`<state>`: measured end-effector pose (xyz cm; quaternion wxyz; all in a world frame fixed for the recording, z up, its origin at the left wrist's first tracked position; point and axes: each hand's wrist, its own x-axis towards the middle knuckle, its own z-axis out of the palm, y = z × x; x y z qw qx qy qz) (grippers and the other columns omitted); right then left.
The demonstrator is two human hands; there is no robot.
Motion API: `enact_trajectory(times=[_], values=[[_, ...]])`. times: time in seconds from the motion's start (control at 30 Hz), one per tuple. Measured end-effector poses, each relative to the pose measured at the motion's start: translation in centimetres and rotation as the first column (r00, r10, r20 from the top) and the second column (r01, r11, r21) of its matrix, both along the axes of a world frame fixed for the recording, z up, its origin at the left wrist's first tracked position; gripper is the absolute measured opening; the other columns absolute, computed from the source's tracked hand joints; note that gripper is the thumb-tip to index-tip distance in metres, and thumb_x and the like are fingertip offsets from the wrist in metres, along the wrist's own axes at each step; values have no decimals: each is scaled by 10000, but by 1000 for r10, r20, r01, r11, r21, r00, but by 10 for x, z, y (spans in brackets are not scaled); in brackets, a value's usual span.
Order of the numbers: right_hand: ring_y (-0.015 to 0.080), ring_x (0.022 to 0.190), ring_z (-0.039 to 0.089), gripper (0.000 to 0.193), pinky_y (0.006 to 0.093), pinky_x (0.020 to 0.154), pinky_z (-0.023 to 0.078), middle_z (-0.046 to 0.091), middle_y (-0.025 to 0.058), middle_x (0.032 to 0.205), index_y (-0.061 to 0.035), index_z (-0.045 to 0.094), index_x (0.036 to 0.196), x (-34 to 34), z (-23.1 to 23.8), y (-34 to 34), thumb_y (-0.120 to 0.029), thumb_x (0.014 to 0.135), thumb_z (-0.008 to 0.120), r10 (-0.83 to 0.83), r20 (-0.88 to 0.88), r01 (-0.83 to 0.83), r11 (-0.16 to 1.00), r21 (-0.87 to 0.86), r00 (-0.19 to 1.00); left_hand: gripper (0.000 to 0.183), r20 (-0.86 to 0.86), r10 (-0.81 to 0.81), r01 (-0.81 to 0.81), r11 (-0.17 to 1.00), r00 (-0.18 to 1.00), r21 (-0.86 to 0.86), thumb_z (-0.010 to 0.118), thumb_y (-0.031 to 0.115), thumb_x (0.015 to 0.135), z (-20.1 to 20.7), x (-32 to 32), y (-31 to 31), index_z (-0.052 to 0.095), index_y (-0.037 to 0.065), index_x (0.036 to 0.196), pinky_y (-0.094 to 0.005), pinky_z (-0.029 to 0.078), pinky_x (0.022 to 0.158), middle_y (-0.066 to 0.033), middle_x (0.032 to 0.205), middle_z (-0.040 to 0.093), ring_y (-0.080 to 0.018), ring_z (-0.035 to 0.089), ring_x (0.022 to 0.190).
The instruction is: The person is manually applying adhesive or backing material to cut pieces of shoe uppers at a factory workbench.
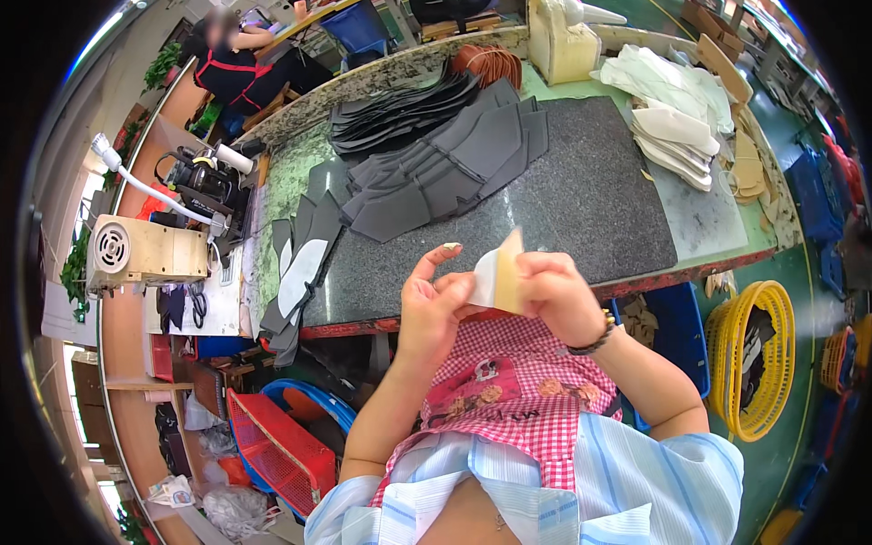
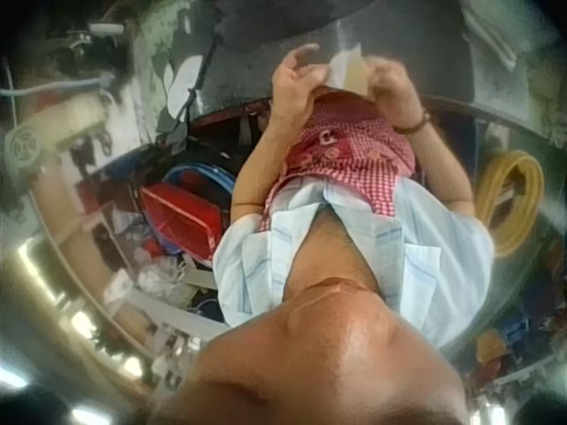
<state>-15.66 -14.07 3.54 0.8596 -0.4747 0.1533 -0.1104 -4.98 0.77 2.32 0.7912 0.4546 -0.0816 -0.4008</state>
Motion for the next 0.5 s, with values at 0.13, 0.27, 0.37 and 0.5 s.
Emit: enact_trajectory(times=[0.13,0.27,0.37,0.5], values=[[175,630,590,191,310,596,497,581,65,688,-3,604,844,-88,-76,-72,-142,727,544,35,42,-49,928,370,998,451,-32,49,-49,999,998,2,629,-13,849,-9,43,29,426,48,1247,-341,604,728,-137,932,677,-215,686,830],[185,741,645,386,340,630,518,651,113,781,9,602,1019,-176,-96,-132,-231,723,661,-25,-907,-669,667,-329,421,427,338,4,-67,982,941,176,615,-21,860,17,34,25,430,49,1239,-308,591,709,-133,906,685,-196,688,808],[275,972,672,767,384,779,533,690,180,1030,15,503,1308,-106,1,-65,-141,619,801,-259,-397,-272,410,-871,881,400,556,-328,124,919,763,373,584,-2,897,24,-3,-11,428,29,1264,-284,550,744,-142,972,680,-172,669,877],[212,952,673,534,297,782,534,666,135,1099,46,534,1225,-54,6,-36,-134,776,760,5,-165,-137,585,-799,986,586,757,-449,454,861,474,227,739,210,833,21,29,-45,451,33,1312,-353,471,932,-126,1201,614,-215,585,1116]])
